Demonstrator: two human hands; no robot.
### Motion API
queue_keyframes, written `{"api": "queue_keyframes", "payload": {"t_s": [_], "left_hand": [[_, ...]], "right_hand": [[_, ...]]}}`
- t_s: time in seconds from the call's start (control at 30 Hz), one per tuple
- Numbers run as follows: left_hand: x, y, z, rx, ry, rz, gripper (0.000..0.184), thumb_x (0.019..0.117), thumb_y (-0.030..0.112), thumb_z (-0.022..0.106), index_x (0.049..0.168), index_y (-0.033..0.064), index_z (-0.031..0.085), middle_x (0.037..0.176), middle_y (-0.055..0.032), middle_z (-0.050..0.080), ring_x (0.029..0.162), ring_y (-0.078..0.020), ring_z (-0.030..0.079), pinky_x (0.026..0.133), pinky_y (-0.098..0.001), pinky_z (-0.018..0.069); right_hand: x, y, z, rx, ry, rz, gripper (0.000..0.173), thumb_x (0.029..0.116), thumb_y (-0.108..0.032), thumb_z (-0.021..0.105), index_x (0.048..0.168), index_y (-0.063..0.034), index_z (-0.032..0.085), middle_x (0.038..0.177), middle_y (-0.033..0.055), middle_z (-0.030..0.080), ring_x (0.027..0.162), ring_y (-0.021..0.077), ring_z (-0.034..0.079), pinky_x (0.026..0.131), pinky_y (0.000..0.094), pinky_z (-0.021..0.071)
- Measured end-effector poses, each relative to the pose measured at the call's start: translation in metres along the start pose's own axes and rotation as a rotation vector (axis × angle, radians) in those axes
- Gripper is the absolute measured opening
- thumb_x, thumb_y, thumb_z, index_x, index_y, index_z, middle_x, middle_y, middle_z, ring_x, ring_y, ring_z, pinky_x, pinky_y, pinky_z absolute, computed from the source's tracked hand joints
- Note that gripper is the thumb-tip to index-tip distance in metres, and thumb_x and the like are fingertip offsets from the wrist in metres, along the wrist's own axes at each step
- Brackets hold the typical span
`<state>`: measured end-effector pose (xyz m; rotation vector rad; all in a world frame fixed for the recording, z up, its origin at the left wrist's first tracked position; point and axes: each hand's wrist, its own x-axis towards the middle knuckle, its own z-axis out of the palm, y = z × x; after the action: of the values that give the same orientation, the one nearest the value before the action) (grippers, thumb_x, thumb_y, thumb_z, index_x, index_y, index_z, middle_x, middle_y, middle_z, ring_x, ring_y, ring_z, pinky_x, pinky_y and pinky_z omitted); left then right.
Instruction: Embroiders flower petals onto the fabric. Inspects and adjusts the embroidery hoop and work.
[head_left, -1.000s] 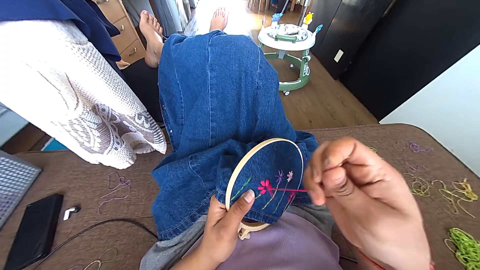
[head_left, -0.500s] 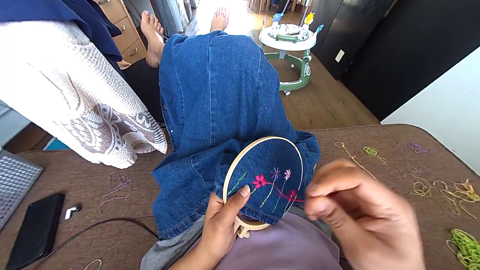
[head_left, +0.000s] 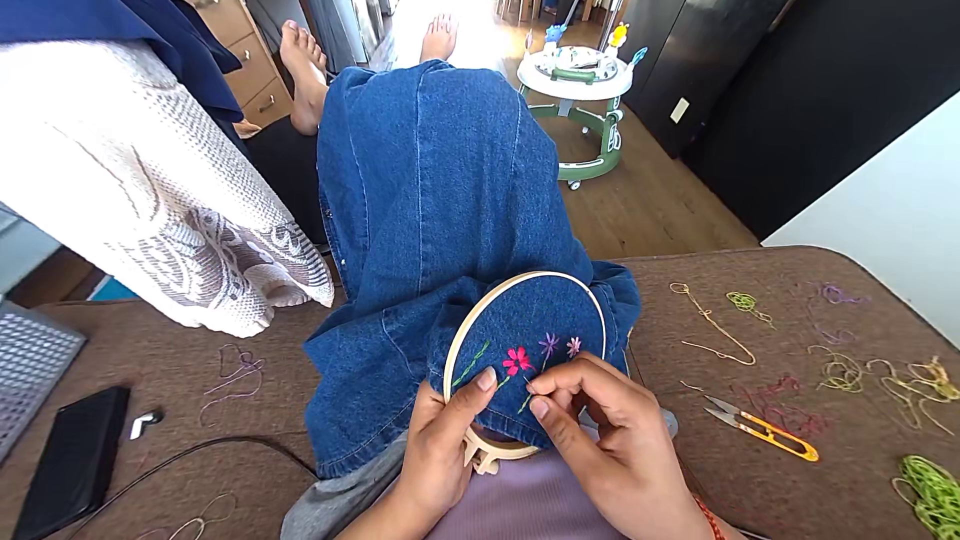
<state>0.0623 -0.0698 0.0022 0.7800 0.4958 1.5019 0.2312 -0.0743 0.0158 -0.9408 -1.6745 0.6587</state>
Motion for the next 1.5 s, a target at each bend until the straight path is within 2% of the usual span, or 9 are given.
{"api": "queue_keyframes", "payload": {"t_s": [0.53, 0.93, 1.23, 1.5], "left_hand": [[0.001, 0.000, 0.001, 0.008, -0.003, 0.019, 0.016, 0.0965, 0.012, 0.067, 0.110, 0.0044, 0.069, 0.101, -0.0106, 0.076, 0.094, -0.0158, 0.075, 0.088, -0.0351, 0.0615], [0.000, 0.000, 0.001, 0.014, -0.013, 0.039, 0.018, 0.0979, 0.015, 0.066, 0.113, 0.0054, 0.069, 0.102, -0.0098, 0.076, 0.095, -0.0152, 0.075, 0.089, -0.0346, 0.0614], [0.000, 0.002, 0.003, -0.038, 0.026, -0.029, 0.017, 0.0970, 0.014, 0.066, 0.110, 0.0038, 0.069, 0.100, -0.0127, 0.076, 0.092, -0.0179, 0.076, 0.085, -0.0365, 0.0627], [-0.001, 0.000, 0.001, 0.004, -0.025, 0.043, 0.019, 0.0979, 0.015, 0.066, 0.114, 0.0060, 0.070, 0.103, -0.0096, 0.076, 0.096, -0.0154, 0.075, 0.089, -0.0352, 0.0611]], "right_hand": [[0.004, -0.003, 0.000, 0.137, -0.035, 0.084, 0.009, 0.0952, -0.012, 0.063, 0.098, -0.0053, 0.069, 0.076, -0.0060, 0.060, 0.064, -0.0033, 0.053, 0.056, 0.0115, 0.0440], [0.010, -0.003, 0.004, 0.159, 0.000, 0.107, 0.010, 0.0983, -0.016, 0.065, 0.096, -0.0070, 0.069, 0.080, -0.0036, 0.064, 0.067, -0.0006, 0.057, 0.059, 0.0131, 0.0483], [0.008, 0.002, 0.010, 0.132, 0.033, 0.069, 0.008, 0.0973, -0.013, 0.064, 0.095, -0.0079, 0.069, 0.084, -0.0021, 0.063, 0.070, 0.0002, 0.058, 0.062, 0.0132, 0.0510], [0.009, 0.001, 0.013, 0.137, 0.066, 0.062, 0.011, 0.0979, -0.017, 0.066, 0.093, -0.0075, 0.068, 0.083, -0.0026, 0.063, 0.069, 0.0003, 0.058, 0.062, 0.0134, 0.0512]]}}
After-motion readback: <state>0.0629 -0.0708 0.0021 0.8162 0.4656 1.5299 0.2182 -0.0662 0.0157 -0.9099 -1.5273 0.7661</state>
